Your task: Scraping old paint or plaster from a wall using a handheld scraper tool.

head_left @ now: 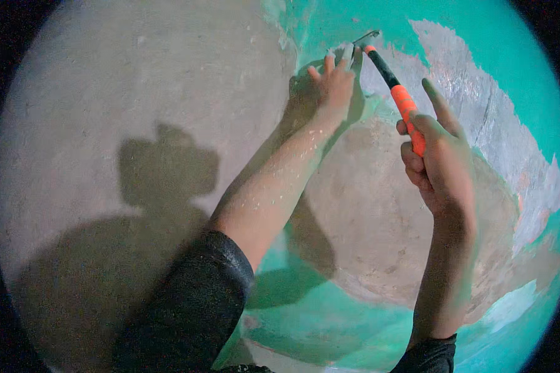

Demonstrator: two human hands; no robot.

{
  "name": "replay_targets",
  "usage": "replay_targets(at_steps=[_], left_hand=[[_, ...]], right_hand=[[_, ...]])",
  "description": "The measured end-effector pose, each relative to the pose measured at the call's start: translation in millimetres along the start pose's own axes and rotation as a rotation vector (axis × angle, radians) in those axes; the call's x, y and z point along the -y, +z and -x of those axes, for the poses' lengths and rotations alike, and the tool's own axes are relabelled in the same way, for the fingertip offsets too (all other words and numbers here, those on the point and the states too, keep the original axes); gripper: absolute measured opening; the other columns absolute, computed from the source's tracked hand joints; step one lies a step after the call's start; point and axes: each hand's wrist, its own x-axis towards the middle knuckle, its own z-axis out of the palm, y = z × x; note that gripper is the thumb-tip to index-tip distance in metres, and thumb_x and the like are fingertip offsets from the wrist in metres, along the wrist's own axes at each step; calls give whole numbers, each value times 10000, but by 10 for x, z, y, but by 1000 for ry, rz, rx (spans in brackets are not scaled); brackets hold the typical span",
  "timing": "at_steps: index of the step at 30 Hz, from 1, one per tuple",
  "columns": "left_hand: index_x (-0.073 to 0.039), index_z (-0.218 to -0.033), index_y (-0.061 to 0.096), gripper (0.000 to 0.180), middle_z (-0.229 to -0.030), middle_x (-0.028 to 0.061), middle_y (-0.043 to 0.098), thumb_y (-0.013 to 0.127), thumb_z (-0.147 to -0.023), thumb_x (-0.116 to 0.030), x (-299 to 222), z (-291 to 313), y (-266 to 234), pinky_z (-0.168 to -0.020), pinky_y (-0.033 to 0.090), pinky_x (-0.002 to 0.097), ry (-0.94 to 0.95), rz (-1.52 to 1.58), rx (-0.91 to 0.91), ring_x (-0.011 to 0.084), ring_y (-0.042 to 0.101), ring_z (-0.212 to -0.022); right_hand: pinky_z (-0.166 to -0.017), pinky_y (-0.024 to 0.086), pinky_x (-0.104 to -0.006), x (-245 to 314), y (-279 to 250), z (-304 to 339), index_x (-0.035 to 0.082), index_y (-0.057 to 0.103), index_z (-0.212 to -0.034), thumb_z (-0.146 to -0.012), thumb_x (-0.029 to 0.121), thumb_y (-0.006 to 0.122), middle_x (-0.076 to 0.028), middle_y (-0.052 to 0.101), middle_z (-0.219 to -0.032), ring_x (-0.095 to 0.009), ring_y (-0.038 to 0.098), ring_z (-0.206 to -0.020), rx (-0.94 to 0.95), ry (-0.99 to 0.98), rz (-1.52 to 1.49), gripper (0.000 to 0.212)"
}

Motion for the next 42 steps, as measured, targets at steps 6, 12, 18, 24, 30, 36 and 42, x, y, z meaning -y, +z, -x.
replay_targets(at_steps=[6,12,18,24,30,36,42], left_hand=[[-178,-989,782,195,-1340,-6,604,624,-908,-257,-94,39,-127,-969,326,658,-20,114,70,285,438,-1286],[-182,-959,794,181,-1379,-16,596,642,-888,-250,-154,-95,-131,-990,293,716,-9,100,103,296,414,-1344],[-190,-903,806,162,-1422,-30,584,650,-884,-231,-209,-10,237,-1025,245,743,-56,366,-19,303,384,-1383],[-188,-922,807,170,-1429,-23,573,643,-899,-226,620,-82,489,-1024,255,740,-227,839,30,299,392,-1377],[-170,-1034,794,206,-1492,-30,520,621,-934,-222,-274,8,-257,-988,311,720,35,63,157,313,400,-1364],[-174,-1060,792,219,-1526,-39,496,617,-935,-220,-48,-191,-400,-994,318,697,61,-61,155,307,411,-1348],[-175,-1054,797,228,-1565,-50,467,639,-892,-201,105,-86,-247,-994,321,665,23,-126,265,295,429,-1317]], right_hand=[[-386,298,-205,-30,-24,90,93,284,-1629,-950,96,526,-100,590,-958,-50,403,-514,10,-12,11,721],[-388,283,-199,-8,-49,-76,95,278,-1631,-962,107,533,-99,591,-970,-43,391,-531,-1,-10,-65,716],[-384,266,-182,-16,-156,-64,72,262,-1630,-966,111,533,-101,582,-961,-39,390,-549,-32,-14,-68,718],[-379,263,-193,52,157,46,63,225,-1636,-975,106,538,-101,582,-950,-45,389,-550,104,35,-145,732],[-405,293,-196,34,-103,-48,79,210,-1643,-977,110,544,-100,581,-958,-52,389,-555,17,-15,-80,745],[-415,299,-195,2,-1,-80,90,233,-1639,-975,111,542,-92,579,-969,-55,394,-557,48,5,-138,732],[-420,298,-199,-29,-11,5,117,226,-1646,-979,114,530,-87,578,-957,-53,394,-555,93,57,-118,733]])
